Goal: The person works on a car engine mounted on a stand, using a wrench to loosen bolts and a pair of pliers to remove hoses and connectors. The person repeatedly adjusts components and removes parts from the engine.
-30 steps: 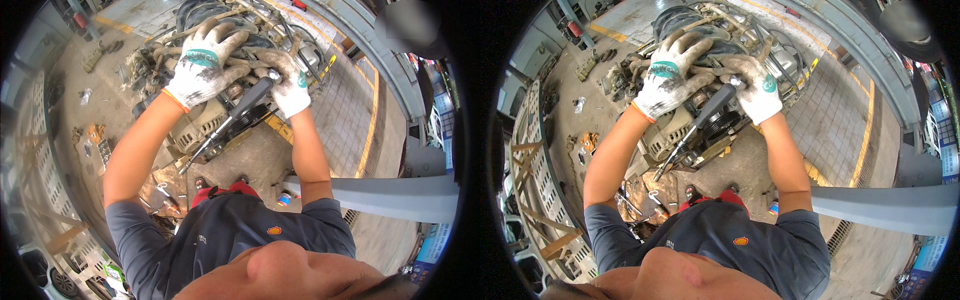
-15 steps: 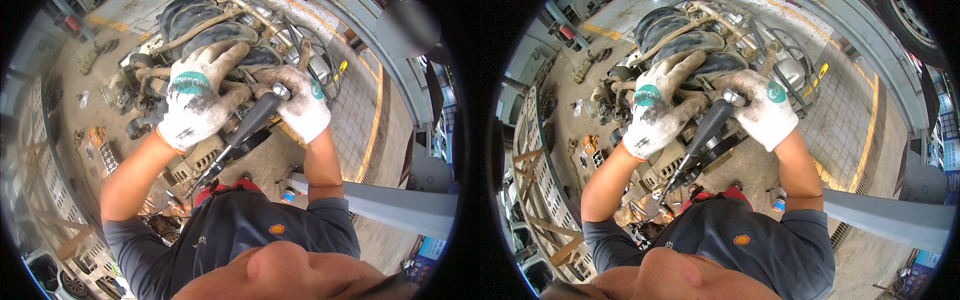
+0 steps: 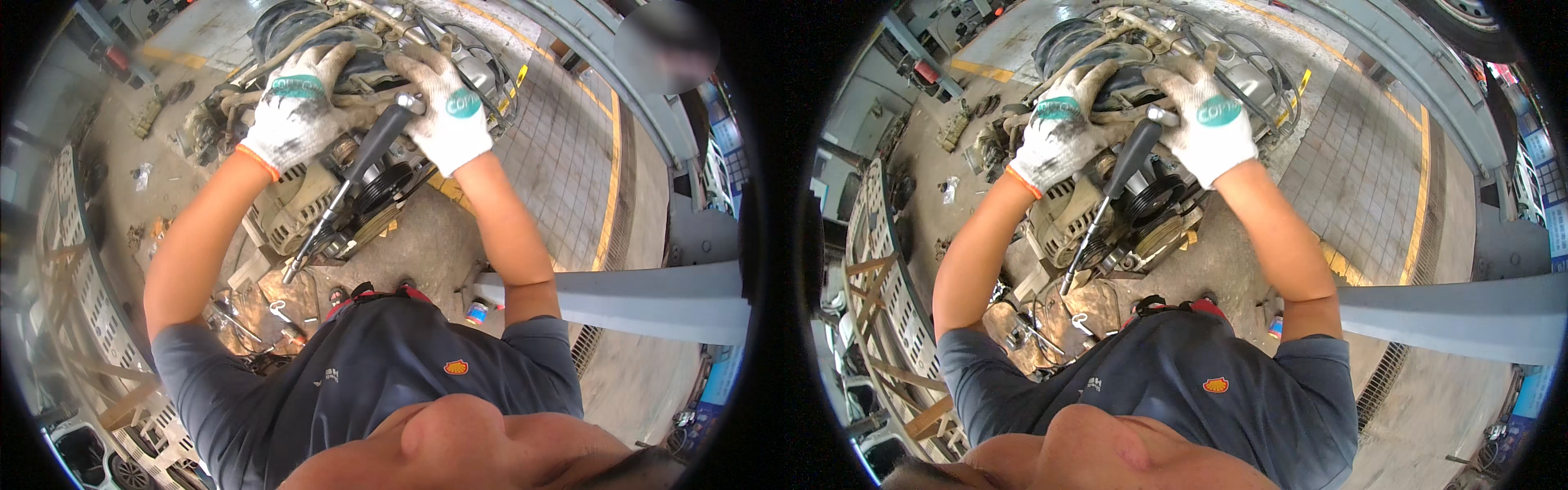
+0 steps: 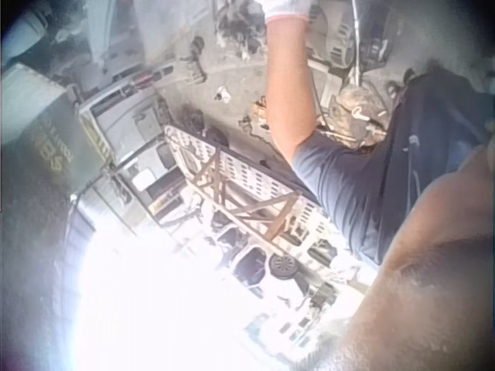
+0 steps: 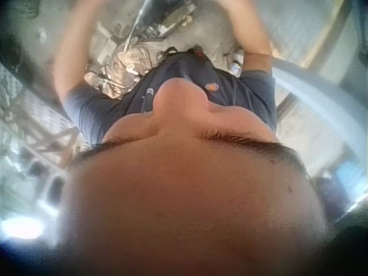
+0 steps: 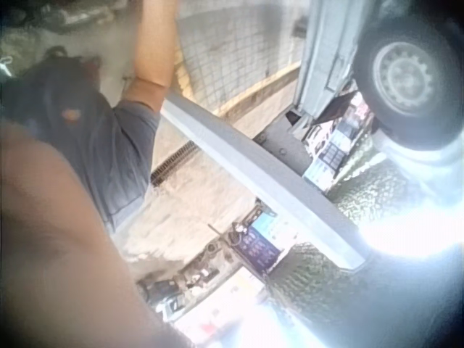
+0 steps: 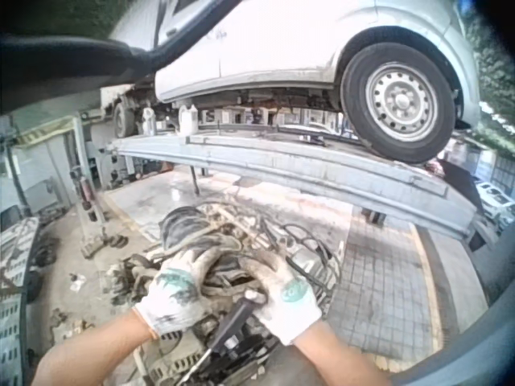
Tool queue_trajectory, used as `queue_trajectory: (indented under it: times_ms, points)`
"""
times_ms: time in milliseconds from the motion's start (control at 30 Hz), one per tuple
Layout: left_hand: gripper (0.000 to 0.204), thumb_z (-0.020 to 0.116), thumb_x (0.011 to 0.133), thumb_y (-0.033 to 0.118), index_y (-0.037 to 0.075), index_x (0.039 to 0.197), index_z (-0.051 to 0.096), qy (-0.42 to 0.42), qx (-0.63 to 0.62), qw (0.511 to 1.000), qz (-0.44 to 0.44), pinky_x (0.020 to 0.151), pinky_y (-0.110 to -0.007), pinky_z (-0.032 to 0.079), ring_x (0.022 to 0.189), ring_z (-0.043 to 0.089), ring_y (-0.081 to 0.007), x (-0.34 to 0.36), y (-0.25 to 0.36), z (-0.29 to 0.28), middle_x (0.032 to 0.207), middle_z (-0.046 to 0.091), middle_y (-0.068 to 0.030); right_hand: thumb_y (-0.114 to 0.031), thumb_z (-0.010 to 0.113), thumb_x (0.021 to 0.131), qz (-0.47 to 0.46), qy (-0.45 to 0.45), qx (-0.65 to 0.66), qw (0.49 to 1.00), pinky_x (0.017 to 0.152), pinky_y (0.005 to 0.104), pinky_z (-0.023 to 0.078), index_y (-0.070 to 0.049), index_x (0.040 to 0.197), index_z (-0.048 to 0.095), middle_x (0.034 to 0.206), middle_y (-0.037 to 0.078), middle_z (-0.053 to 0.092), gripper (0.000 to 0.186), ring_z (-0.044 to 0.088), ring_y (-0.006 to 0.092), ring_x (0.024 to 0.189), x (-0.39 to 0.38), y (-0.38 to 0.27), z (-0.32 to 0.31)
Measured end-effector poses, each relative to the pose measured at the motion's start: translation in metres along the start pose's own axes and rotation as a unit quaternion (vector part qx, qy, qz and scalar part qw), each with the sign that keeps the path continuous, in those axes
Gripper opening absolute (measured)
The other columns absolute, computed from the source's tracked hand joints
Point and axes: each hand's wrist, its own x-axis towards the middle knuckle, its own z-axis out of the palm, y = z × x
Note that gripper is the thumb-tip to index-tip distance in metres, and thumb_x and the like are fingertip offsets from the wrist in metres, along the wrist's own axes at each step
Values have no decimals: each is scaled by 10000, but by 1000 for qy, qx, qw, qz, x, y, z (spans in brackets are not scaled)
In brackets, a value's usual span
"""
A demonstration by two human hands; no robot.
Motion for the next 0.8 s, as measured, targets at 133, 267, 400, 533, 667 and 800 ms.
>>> queue_trajectory:
  times_ms: [133,267,400,533,667,800]
  points:
    - [892,888,805,355,50,1550,505,-3,-50,999,-18,1126,-454,488,1312,585,-401,2,-3,3,1431,571,-223,-256,779,905,18,-157,-139,978,1067,426,573,-278,1587,489,1591,128,529,742,655,356,1296,13,16,-11]
    - [833,890,790,426,16,1456,603,35,-77,996,-1,1066,-476,506,1237,608,-414,2,-2,8,1321,634,-234,-249,757,926,-10,-146,-124,982,1067,415,575,-284,1618,444,1593,125,530,760,673,347,1273,12,19,-12]
    - [845,929,731,427,18,1413,643,80,-87,993,24,1022,-486,527,1201,625,-415,-1,-4,12,1279,666,-229,-94,751,886,24,-134,-27,990,994,389,603,-258,1586,506,1564,115,565,759,746,273,1151,9,11,-7]
    - [878,962,687,417,19,1404,648,92,-83,992,28,1015,-493,531,1194,626,-417,4,-6,15,1298,662,-232,-93,761,870,9,-125,-46,991,991,396,604,-255,1574,524,1562,117,567,760,754,258,1135,12,14,-9]
    - [889,970,654,395,25,1399,657,93,-99,990,27,1023,-491,528,1196,625,-416,4,-10,18,1293,665,-228,-106,803,844,3,-125,-21,992,1034,425,587,-245,1554,551,1574,150,548,766,699,332,1237,14,15,-7]
    - [857,973,659,361,27,1387,665,85,-95,992,21,1034,-487,522,1216,622,-404,6,-5,13,1292,669,-215,-139,863,805,-3,-124,-21,992,1068,441,562,-231,1540,562,1550,159,559,799,670,373,1272,14,20,-5]
